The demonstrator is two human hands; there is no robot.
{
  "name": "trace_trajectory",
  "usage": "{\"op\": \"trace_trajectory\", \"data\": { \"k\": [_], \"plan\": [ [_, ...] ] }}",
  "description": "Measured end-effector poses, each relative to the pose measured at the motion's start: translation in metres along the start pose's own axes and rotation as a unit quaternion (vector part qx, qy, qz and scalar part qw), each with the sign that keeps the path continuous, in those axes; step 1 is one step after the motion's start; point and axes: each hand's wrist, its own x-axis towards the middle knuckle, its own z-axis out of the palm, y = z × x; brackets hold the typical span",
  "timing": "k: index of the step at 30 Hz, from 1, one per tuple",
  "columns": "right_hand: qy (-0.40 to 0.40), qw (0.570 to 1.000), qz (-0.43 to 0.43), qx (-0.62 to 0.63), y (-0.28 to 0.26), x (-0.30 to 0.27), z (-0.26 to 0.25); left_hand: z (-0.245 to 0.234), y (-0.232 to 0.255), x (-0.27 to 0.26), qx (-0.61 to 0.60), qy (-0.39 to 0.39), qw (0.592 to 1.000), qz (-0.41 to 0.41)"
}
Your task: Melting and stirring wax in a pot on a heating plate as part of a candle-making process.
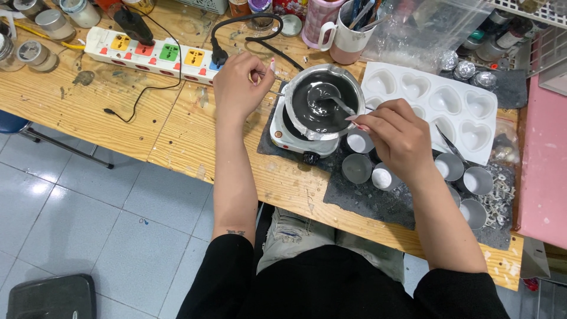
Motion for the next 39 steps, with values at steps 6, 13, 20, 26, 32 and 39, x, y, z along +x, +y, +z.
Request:
{"op": "trace_trajectory", "data": {
  "k": [6, 13, 20, 26, 32, 39],
  "plan": [
    [-0.008, 0.997, 0.014, 0.077, 0.001, -0.003, 0.002, -0.008, 0.008, -0.004, -0.008, 0.0, 1.0, -0.021],
    [0.008, 0.999, 0.023, 0.037, 0.0, -0.003, -0.012, -0.033, 0.019, -0.043, 0.027, -0.102, 0.988, -0.116],
    [0.007, 1.0, 0.005, 0.011, 0.003, 0.011, -0.007, -0.063, 0.064, -0.098, -0.044, -0.216, 0.954, -0.202],
    [0.014, 0.995, 0.017, 0.097, 0.008, 0.015, 0.002, -0.068, 0.091, -0.123, -0.176, -0.286, 0.915, -0.224],
    [0.056, 0.992, 0.053, 0.103, 0.012, 0.01, 0.005, -0.047, 0.103, -0.149, -0.383, -0.336, 0.834, -0.213],
    [0.06, 0.991, 0.069, 0.102, 0.016, 0.008, 0.012, -0.013, 0.134, -0.157, -0.55, -0.312, 0.746, -0.209]
  ]
}}
